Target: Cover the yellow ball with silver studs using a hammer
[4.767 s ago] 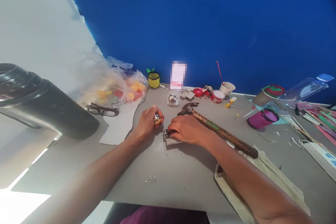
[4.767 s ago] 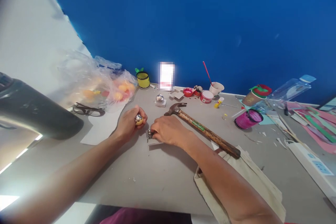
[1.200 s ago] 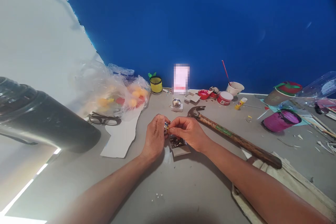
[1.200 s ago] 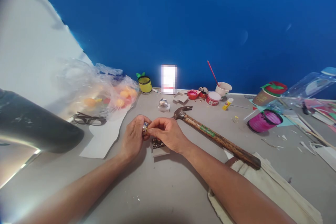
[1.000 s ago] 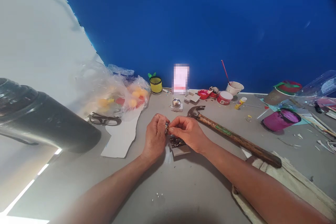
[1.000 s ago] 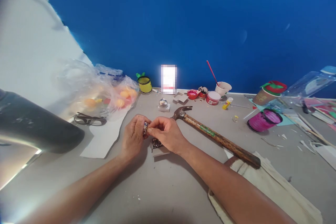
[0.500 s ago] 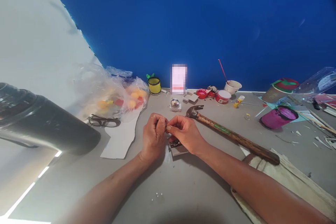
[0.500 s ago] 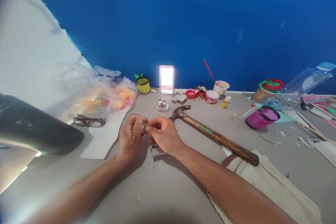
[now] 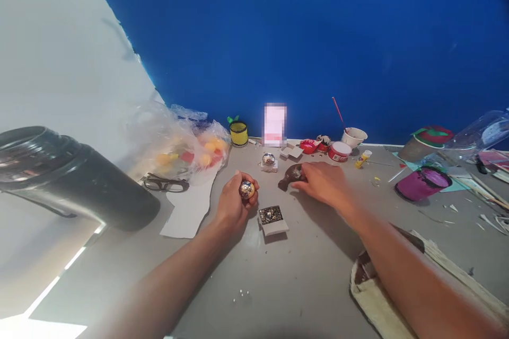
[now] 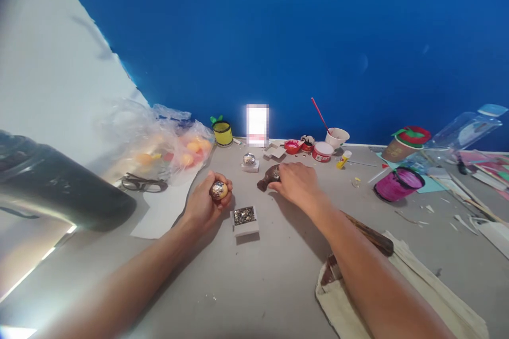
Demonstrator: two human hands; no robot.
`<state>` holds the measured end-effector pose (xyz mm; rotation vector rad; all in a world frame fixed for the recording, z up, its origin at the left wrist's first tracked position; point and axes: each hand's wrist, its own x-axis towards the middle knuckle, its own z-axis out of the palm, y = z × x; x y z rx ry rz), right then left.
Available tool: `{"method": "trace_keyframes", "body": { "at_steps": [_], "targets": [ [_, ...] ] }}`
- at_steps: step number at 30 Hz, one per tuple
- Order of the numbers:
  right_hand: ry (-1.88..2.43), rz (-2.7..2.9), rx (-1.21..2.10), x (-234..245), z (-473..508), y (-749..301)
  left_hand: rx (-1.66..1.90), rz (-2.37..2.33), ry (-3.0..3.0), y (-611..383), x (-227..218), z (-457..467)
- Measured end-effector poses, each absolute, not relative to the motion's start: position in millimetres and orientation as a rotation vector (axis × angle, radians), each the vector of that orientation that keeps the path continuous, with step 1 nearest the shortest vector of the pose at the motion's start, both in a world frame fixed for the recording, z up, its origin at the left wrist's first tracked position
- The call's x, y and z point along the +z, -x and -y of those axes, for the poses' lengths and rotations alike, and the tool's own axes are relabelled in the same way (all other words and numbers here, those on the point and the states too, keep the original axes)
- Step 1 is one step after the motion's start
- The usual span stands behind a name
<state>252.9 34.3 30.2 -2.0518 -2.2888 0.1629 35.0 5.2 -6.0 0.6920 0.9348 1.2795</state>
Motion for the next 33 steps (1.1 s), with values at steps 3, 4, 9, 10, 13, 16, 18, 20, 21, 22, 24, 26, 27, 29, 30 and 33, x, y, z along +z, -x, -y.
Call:
{"method": "trace_keyframes", "body": {
  "at_steps": [3,4,9,10,13,16,18,20,21,22,24,26,27,29,30,33],
  "targets": [
    [2.252,2.438,0.250,26.9,-43.8,-270.5,1.270,-0.932,-0.661,-33.9,-7.9,-7.5],
    [2.271,2.462,0.283,24.5,-46.1,-273.8,1.270,-0.927,-0.657,-33.8,-8.3,-7.8],
    [2.169,2.454,0.416,25.1,-45.7,-272.5,1.253,-0.926,-0.620,-32.9,-9.4,-8.8],
    [2.114,2.442,0.393,29.5,-42.3,-268.7,1.245,-0.930,-0.613,-32.6,-9.6,-9.1],
    [1.865,2.359,0.164,47.6,-25.9,-252.4,1.235,-0.951,-0.599,-32.0,-9.6,-10.2],
    [1.582,2.197,0.043,59.2,-7.8,-235.9,1.254,-0.973,-0.598,-31.8,-8.3,-10.8],
    [1.440,2.183,0.057,57.4,-0.2,-228.6,1.258,-0.977,-0.595,-31.6,-7.0,-10.8],
    [1.324,2.234,-0.010,50.0,2.4,-225.3,1.244,-0.978,-0.565,-31.2,-6.0,-10.8],
    [1.273,2.257,-0.077,45.8,2.2,-224.9,1.232,-0.976,-0.547,-31.0,-5.9,-10.8],
    [1.225,2.264,-0.153,42.1,1.3,-225.3,1.226,-0.972,-0.535,-30.8,-6.1,-10.8],
    [1.155,2.226,-0.270,37.3,-0.8,-226.6,1.221,-0.960,-0.528,-30.6,-7.3,-11.0],
    [1.114,2.174,-0.317,35.2,-2.0,-227.1,1.221,-0.943,-0.548,-30.5,-9.0,-11.5],
    [1.102,2.176,-0.319,34.5,-2.0,-226.7,1.220,-0.939,-0.554,-30.3,-9.7,-11.9],
    [1.099,2.233,-0.298,33.7,-1.0,-225.1,1.203,-0.946,-0.540,-29.8,-10.6,-12.9],
    [1.115,2.266,-0.278,33.8,-0.5,-224.5,1.188,-0.951,-0.521,-29.4,-10.8,-13.4],
    [1.251,2.289,-0.189,38.8,-1.3,-227.3,1.166,-0.936,-0.480,-28.0,-10.6,-14.5]
  ]
}}
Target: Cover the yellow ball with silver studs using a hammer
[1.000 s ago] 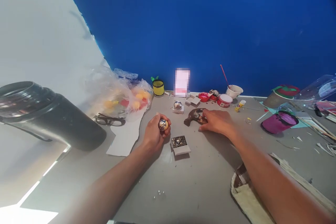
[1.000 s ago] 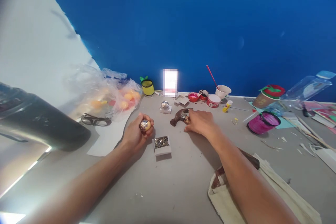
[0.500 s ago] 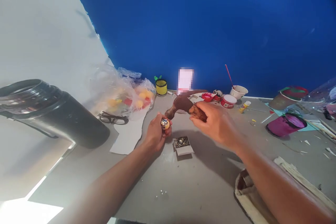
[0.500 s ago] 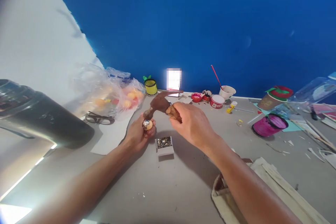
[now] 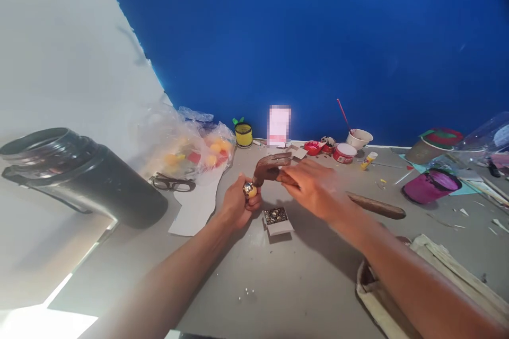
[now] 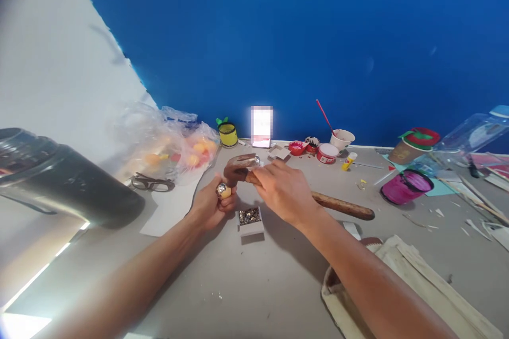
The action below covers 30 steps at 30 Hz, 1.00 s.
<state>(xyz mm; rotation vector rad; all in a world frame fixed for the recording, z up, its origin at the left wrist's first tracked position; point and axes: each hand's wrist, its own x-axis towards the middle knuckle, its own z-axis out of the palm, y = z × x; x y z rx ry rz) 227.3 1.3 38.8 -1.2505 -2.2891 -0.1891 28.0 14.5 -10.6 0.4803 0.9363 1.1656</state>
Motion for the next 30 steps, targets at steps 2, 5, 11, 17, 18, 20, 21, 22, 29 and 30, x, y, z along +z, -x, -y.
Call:
{"method": "trace_keyframes", "body": {
  "at_steps": [2,5,11,17,18,20,21,22,29,30],
  "targets": [
    [1.389,2.268,-0.075,44.7,-5.8,-234.2,1.170,-0.895,-0.507,-27.2,-11.3,-14.6],
    [1.557,2.312,0.191,47.4,-19.3,-248.7,1.158,-0.839,-0.564,-26.5,-14.7,-14.6],
    [1.773,2.315,0.674,23.7,-45.0,-269.0,1.246,-0.836,-0.641,-25.6,-17.8,-16.3],
    [1.934,2.468,0.453,23.0,-41.5,-267.6,1.260,-0.893,-0.634,-26.9,-12.3,-15.7],
    [1.929,2.499,0.360,25.7,-38.1,-263.6,1.263,-0.897,-0.634,-27.5,-12.0,-15.4],
    [1.856,2.501,0.189,31.7,-28.3,-251.4,1.267,-0.891,-0.636,-28.4,-11.9,-14.6],
    [1.776,2.491,0.151,34.4,-22.3,-243.4,1.267,-0.884,-0.638,-28.7,-12.0,-14.0],
    [1.699,2.478,0.167,36.6,-15.9,-234.8,1.264,-0.879,-0.642,-28.9,-12.0,-13.5],
    [1.323,2.792,0.284,23.7,11.3,-196.1,1.226,-0.901,-0.689,-27.9,-11.2,-11.2],
    [1.315,2.813,0.245,20.2,11.5,-195.1,1.223,-0.909,-0.694,-27.7,-11.4,-11.3]
  ]
}}
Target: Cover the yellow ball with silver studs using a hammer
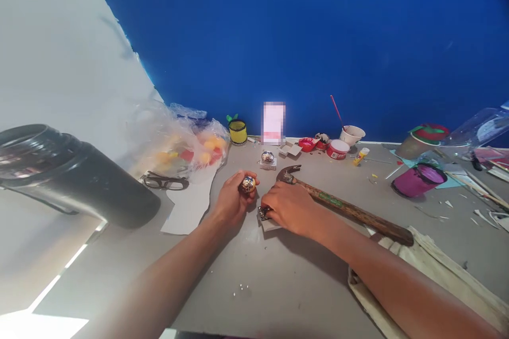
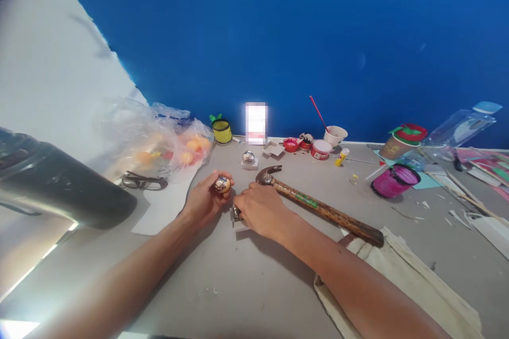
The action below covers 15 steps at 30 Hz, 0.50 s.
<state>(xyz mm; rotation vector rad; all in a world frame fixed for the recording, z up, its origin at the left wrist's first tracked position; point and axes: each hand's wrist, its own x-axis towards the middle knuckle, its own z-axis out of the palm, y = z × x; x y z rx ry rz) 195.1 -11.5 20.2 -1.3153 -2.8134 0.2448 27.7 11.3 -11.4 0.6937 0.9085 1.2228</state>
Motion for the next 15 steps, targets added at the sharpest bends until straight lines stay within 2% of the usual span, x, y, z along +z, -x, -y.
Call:
{"method": "trace_keyframes", "body": {
  "at_steps": [15],
  "targets": [
    [1.296,2.885,0.207,13.7,9.6,-196.6,1.229,-0.882,-0.644,-27.0,-11.0,-13.9]
  ]
}}
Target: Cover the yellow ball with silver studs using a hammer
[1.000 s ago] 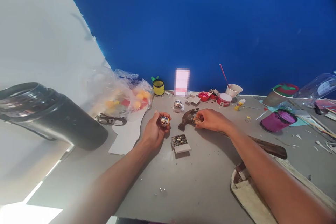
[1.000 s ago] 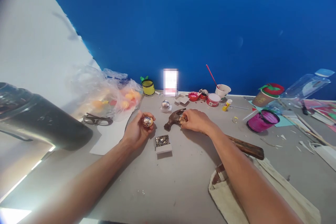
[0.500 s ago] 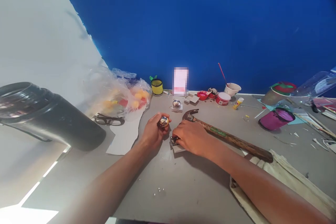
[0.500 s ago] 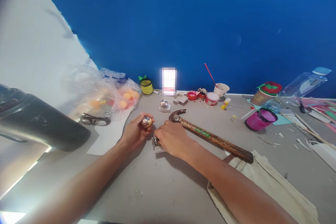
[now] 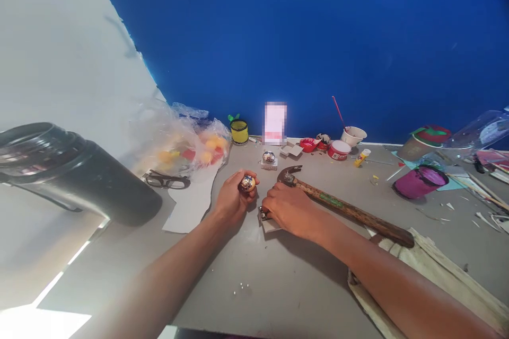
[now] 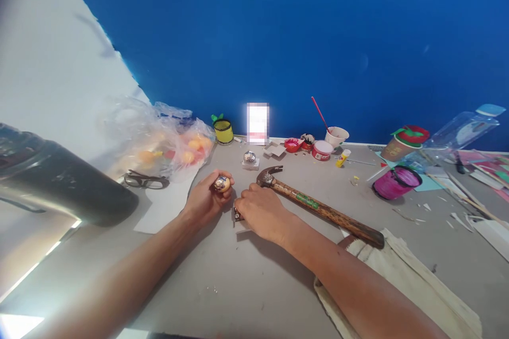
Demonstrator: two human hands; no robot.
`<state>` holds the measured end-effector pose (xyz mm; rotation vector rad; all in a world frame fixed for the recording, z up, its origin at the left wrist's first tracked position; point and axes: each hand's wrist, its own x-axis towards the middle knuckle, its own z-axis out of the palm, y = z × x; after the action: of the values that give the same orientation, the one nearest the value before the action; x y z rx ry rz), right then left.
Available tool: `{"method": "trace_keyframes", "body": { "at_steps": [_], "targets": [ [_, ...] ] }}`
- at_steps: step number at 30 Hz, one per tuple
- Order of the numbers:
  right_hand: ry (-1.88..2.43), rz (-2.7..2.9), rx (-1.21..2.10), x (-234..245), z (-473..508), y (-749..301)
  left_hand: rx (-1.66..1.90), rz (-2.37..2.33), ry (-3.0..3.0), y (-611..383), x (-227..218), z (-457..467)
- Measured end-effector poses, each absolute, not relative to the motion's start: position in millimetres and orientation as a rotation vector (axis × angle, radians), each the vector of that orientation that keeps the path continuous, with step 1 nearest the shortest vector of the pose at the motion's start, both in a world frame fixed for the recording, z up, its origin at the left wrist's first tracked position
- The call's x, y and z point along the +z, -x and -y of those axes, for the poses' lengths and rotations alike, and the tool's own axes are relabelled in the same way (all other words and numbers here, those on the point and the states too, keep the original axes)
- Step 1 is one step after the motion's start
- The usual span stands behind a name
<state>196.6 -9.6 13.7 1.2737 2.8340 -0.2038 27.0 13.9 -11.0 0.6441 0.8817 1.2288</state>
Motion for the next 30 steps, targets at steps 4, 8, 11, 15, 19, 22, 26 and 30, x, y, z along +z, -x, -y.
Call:
{"method": "trace_keyframes", "body": {
  "at_steps": [4,8,11,15,19,22,26,30],
  "targets": [
    [-1.290,-2.816,-0.224,14.8,9.1,-196.2,1.186,-0.794,-0.557,-25.6,-11.7,-15.7],
    [-1.324,-2.844,-0.259,21.1,11.1,-195.9,1.181,-0.743,-0.521,-23.7,-10.8,-16.5],
    [-1.408,-2.826,-0.370,28.0,13.1,-195.3,1.155,-0.700,-0.531,-22.3,-10.6,-16.8],
    [-1.464,-2.908,-0.573,28.9,10.6,-196.8,1.133,-0.690,-0.541,-21.1,-9.0,-17.1],
    [-1.509,-2.962,-0.826,23.8,5.9,-200.7,1.128,-0.683,-0.545,-20.1,-5.8,-17.2],
    [-1.557,-2.963,-1.044,23.4,4.6,-202.4,1.129,-0.679,-0.560,-19.5,-4.2,-17.3],
    [-1.548,-2.873,-1.481,22.0,0.9,-205.8,1.113,-0.677,-0.558,-19.4,-4.6,-17.5],
    [-1.524,-2.673,-1.842,15.0,-8.6,-214.4,1.092,-0.673,-0.567,-20.1,-7.2,-17.6]
  ]
}}
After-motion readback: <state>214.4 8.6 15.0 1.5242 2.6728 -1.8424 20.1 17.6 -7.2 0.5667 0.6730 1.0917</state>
